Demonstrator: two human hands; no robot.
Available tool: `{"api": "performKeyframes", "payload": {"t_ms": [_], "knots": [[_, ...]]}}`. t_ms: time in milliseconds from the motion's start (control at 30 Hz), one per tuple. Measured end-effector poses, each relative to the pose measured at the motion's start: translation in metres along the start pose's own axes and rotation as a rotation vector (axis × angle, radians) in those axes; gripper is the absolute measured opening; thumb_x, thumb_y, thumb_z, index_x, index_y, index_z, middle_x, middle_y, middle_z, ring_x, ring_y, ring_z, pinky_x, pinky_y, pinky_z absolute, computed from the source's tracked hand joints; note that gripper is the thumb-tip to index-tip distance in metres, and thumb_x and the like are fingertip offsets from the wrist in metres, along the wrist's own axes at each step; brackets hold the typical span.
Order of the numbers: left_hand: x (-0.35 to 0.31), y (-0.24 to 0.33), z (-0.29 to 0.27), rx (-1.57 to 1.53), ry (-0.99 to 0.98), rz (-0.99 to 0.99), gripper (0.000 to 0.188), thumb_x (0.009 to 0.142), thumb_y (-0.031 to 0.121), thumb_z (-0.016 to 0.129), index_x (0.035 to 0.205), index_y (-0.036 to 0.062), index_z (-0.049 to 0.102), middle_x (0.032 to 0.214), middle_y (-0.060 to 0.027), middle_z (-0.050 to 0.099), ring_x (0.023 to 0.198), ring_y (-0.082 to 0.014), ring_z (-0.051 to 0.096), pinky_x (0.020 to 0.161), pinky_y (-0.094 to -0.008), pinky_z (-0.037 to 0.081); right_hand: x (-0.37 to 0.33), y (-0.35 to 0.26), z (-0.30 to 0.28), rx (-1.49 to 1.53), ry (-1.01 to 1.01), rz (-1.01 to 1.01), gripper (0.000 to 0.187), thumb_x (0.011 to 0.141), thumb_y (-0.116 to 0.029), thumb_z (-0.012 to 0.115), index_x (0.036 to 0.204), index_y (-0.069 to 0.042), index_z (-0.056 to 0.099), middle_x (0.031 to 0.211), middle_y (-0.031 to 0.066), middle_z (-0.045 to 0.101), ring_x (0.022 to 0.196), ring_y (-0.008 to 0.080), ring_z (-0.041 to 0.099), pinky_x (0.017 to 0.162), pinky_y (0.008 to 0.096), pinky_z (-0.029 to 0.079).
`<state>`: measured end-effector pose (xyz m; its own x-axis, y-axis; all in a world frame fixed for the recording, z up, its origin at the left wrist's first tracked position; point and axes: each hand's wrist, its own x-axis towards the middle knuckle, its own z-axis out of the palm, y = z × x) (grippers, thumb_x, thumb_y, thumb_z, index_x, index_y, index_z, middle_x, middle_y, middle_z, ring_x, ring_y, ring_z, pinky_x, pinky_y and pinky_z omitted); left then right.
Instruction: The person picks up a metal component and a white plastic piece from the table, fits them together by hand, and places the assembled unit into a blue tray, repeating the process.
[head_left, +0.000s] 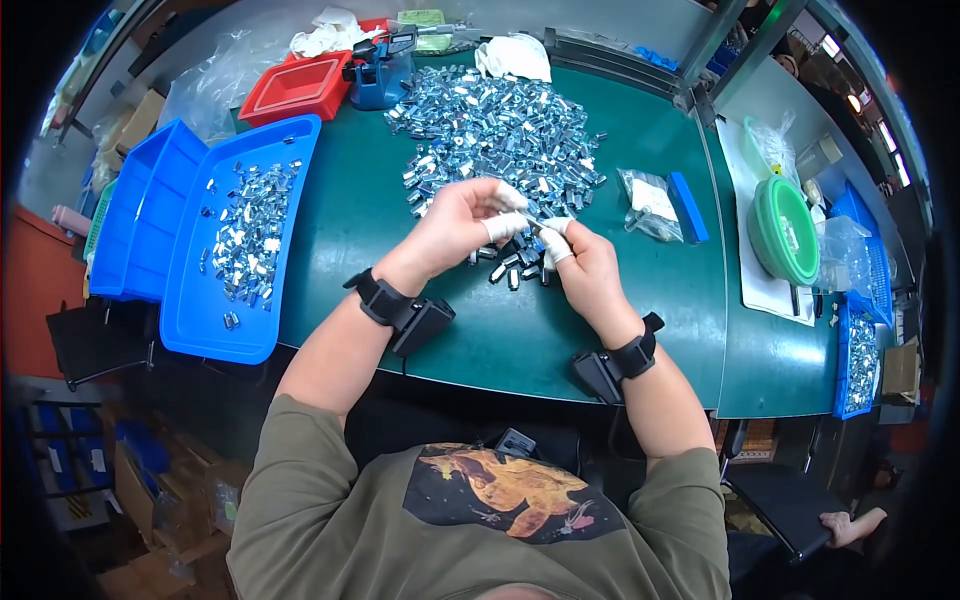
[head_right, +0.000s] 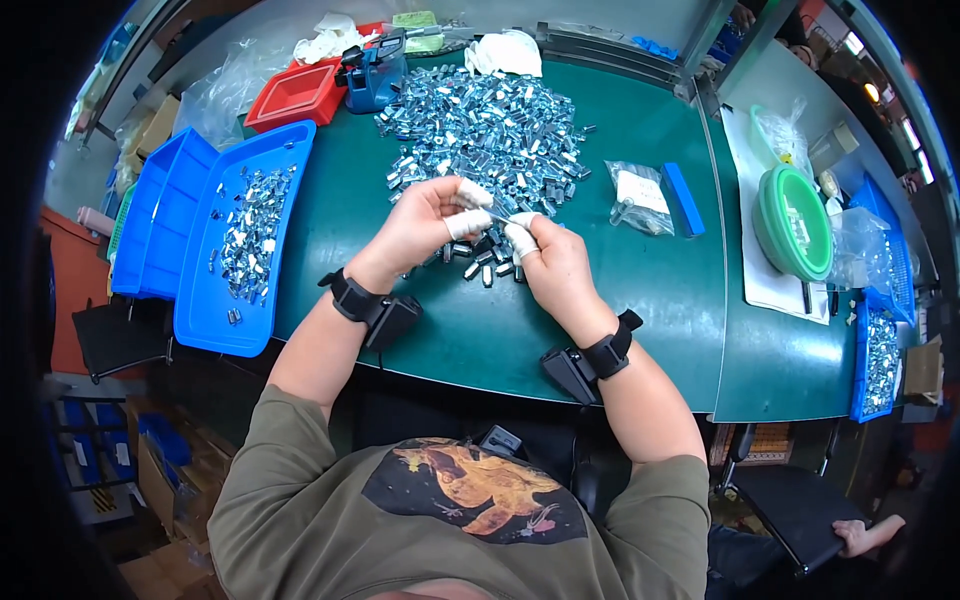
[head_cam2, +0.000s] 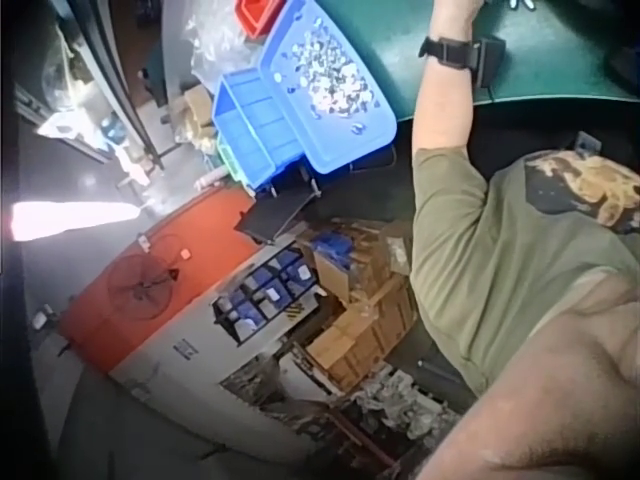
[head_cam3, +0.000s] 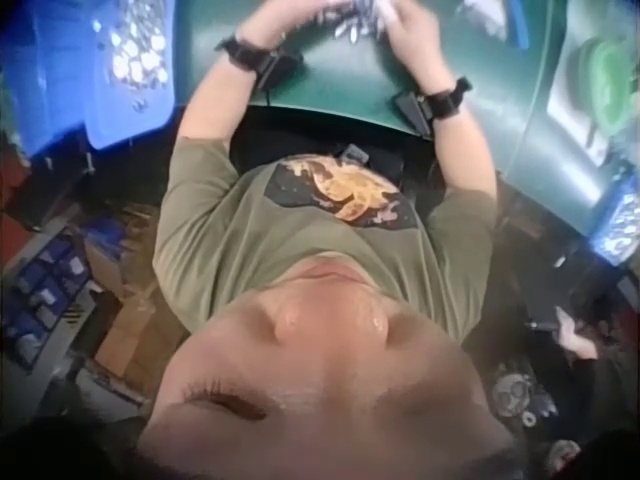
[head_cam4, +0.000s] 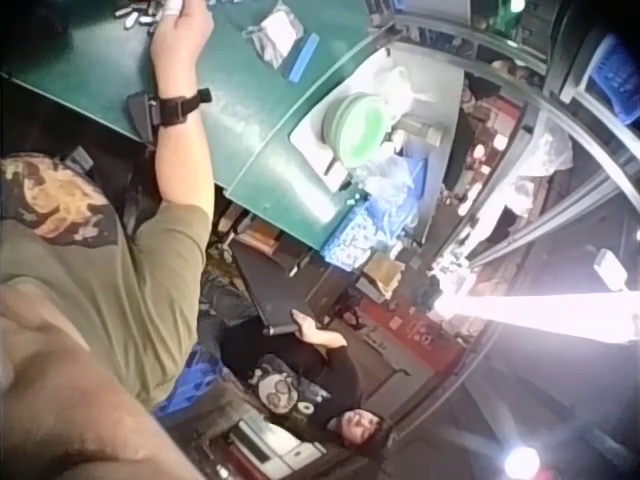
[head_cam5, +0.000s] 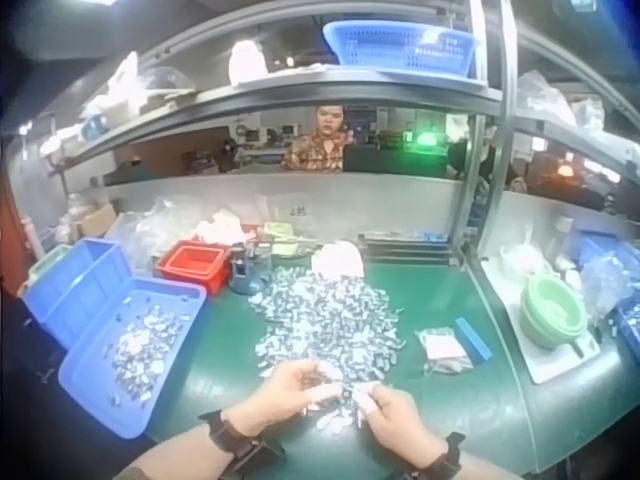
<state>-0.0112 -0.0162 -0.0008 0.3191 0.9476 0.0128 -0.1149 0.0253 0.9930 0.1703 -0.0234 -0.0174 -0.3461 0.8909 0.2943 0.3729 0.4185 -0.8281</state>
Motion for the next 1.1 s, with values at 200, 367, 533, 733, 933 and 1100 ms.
{"api": "performKeyframes", "payload": {"t_ms": [200,367,533,733,933,1100], "knots": [[-0.004,0.0,-0.004,0.217,-0.164,0.188,0.017,0.073,-0.001,0.061,0.09,-0.0006,0.057,0.085,-0.0032,0.059,0.081,-0.009,0.056,0.07,-0.0235,0.046,0.002,0.002,-0.013,0.878,-0.349,0.526,0.021,0.087,-0.022,0.045,0.081,-0.004,0.055,0.057,-0.0036,0.046,0.046,0.0037,0.037,0.042,0.0178,0.029],[-0.008,0.005,-0.002,0.085,-0.14,0.16,0.015,0.074,0.002,0.061,0.088,-0.0004,0.058,0.081,-0.0024,0.059,0.076,-0.008,0.055,0.068,-0.0226,0.046,0.004,0.002,-0.009,0.941,-0.41,0.532,0.022,0.088,-0.023,0.045,0.082,-0.005,0.056,0.057,-0.0042,0.047,0.048,0.0037,0.038,0.044,0.0167,0.028],[-0.02,0.033,-0.036,0.267,0.301,0.249,0.015,0.074,0.003,0.061,0.088,0.0006,0.057,0.082,-0.0032,0.059,0.074,-0.0094,0.056,0.064,-0.0216,0.046,0.001,0.007,0.002,0.683,-0.17,0.459,0.022,0.087,-0.021,0.045,0.081,-0.004,0.056,0.057,-0.004,0.046,0.049,0.0033,0.038,0.045,0.018,0.03],[-0.108,0.062,-0.143,0.789,0.786,0.03,0.014,0.073,0.006,0.062,0.084,0.0002,0.057,0.079,-0.0053,0.059,0.069,-0.0107,0.055,0.062,-0.0239,0.045,0.003,0.01,0.003,0.588,-0.06,0.389,0.021,0.087,-0.021,0.045,0.083,-0.004,0.056,0.059,-0.0043,0.045,0.051,0.0032,0.038,0.046,0.0176,0.029],[-0.121,0.06,-0.121,1.176,0.806,-0.08,0.02,0.068,0.011,0.066,0.084,0.001,0.06,0.08,-0.0085,0.06,0.068,-0.0159,0.057,0.063,-0.0276,0.045,0.005,0.011,0.002,0.523,-0.048,0.377,0.019,0.087,-0.019,0.045,0.083,-0.004,0.056,0.06,-0.004,0.046,0.052,0.0034,0.038,0.047,0.018,0.03],[-0.043,0.04,-0.06,1.002,0.355,0.164,0.022,0.068,0.014,0.066,0.087,0.0031,0.061,0.087,-0.0104,0.06,0.084,-0.0212,0.056,0.076,-0.0305,0.042,0.004,0.012,0.001,0.576,-0.038,0.361,0.018,0.087,-0.018,0.045,0.083,-0.004,0.056,0.06,-0.004,0.046,0.052,0.0034,0.039,0.047,0.0178,0.03]]}}
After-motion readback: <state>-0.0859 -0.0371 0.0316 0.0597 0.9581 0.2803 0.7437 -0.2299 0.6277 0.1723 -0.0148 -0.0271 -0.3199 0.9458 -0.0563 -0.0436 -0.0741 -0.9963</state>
